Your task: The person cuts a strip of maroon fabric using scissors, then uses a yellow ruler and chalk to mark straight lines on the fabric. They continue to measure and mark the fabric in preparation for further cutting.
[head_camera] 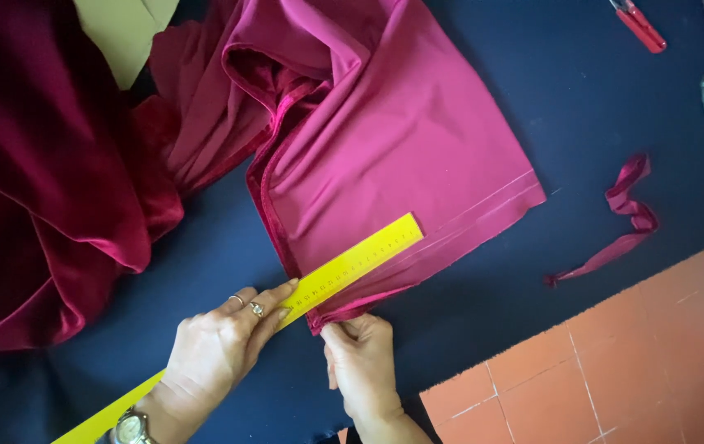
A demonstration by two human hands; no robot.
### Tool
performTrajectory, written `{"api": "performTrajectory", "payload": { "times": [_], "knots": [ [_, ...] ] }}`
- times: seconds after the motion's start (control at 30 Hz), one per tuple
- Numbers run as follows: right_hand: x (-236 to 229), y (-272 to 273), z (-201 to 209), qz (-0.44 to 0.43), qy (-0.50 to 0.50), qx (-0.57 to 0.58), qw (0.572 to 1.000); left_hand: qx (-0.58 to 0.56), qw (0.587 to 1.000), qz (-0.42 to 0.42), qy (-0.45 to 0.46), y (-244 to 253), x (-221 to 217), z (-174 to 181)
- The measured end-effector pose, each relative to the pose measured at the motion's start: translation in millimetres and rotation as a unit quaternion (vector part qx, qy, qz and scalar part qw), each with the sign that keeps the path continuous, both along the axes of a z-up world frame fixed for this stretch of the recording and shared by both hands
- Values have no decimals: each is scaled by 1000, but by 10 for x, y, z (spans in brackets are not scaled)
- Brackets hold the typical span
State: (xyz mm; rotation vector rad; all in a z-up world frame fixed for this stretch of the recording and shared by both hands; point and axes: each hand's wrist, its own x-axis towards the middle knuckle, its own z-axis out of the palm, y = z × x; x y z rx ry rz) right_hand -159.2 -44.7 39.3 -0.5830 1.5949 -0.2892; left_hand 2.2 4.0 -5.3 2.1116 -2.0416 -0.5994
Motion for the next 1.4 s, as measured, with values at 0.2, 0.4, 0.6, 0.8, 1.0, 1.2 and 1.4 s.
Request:
{"api": "performTrajectory", "payload": {
  "times": [0.2,0.4,0.6,0.8,1.0,1.2,1.4],
  "knots": [
    [42,100,-105,-13,-40,-39,998,10,1000,-7,8,1,4,6],
    [-209,23,76,136,-90,-7,987,-56,992,11,112,23,28,61],
    [-1612,-692,200,38,129,-155,979,-123,990,-9,72,346,-334,-39],
    [-2456,-1712,266,84,203,-307,926,-204,966,-97,123,-57,-1538,85],
    [-2769,-2361,195,341,388,-241,822,-197,969,-111,103,-452,-2148,-81],
    [-2740,-2731,20,563,168,-636,500,-236,968,63,58,-225,-1826,-172],
    [-2642,-2986,-281,694,44,-640,326,-150,975,82,-140,162,-1192,-68]
  ]
}}
